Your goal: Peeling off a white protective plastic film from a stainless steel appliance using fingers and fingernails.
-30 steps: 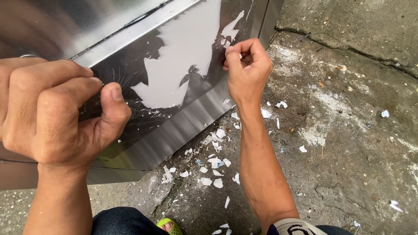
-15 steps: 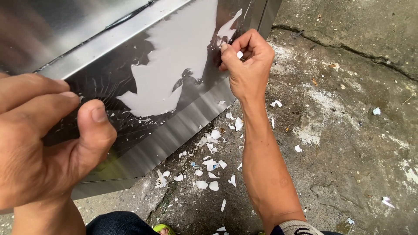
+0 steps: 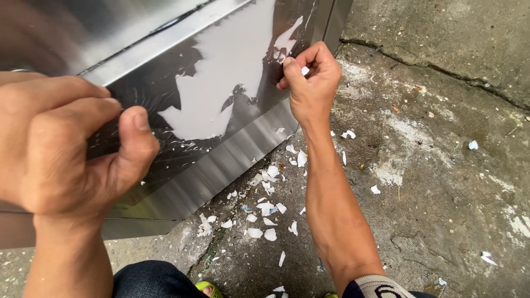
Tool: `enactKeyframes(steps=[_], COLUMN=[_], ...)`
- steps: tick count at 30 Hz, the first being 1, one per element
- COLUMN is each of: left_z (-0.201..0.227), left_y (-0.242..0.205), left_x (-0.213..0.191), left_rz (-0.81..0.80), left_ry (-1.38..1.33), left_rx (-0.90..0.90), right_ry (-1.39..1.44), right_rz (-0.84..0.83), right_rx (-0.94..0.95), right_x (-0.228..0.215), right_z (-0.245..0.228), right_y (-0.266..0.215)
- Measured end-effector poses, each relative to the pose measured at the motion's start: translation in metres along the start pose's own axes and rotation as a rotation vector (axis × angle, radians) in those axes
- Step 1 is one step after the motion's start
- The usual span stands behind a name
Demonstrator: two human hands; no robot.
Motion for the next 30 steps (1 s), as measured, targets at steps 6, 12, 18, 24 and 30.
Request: enactKeyframes(steps=[6, 12, 18, 24, 30], left_z=[0.002, -0.004, -0.004, 0.001, 0.0], left_y=[0.0, -0.01, -0.019, -0.002, -0.005], left_x=[-0.005, 0.003, 0.005, -0.001, 0.0], left_rz=[-0.017, -0.088, -0.151, -0.031, -0.04], left_ry=[0.087, -0.035, 0.005, -0.011, -0.032], left_rx=[-0.024, -0.156, -0.249, -0.06, -0.079], right_ry=[-0.12, -0.109, -0.134, 0.124, -0.083], right_rz=[-0.042, -0.047, -0.006, 0.008, 0.039], right_rx=[-0.088, -0.082, -0.066, 0.102, 0.099], right_x=[0.003, 0.005, 0.007, -0.003, 0.004], right_z=[-0.009, -0.005, -0.009, 0.005, -0.006], right_y=[-0.002, 0.005, 0.005, 0.004, 0.002])
Point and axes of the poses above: each hand's wrist, its own y-axis towards the middle knuckle, its own x-axis out of the palm, z = x × y, the point moved 5 cm from there along y, towards the middle knuckle, and after that the axes turned 6 degrees about z, right-handed, at the moved point
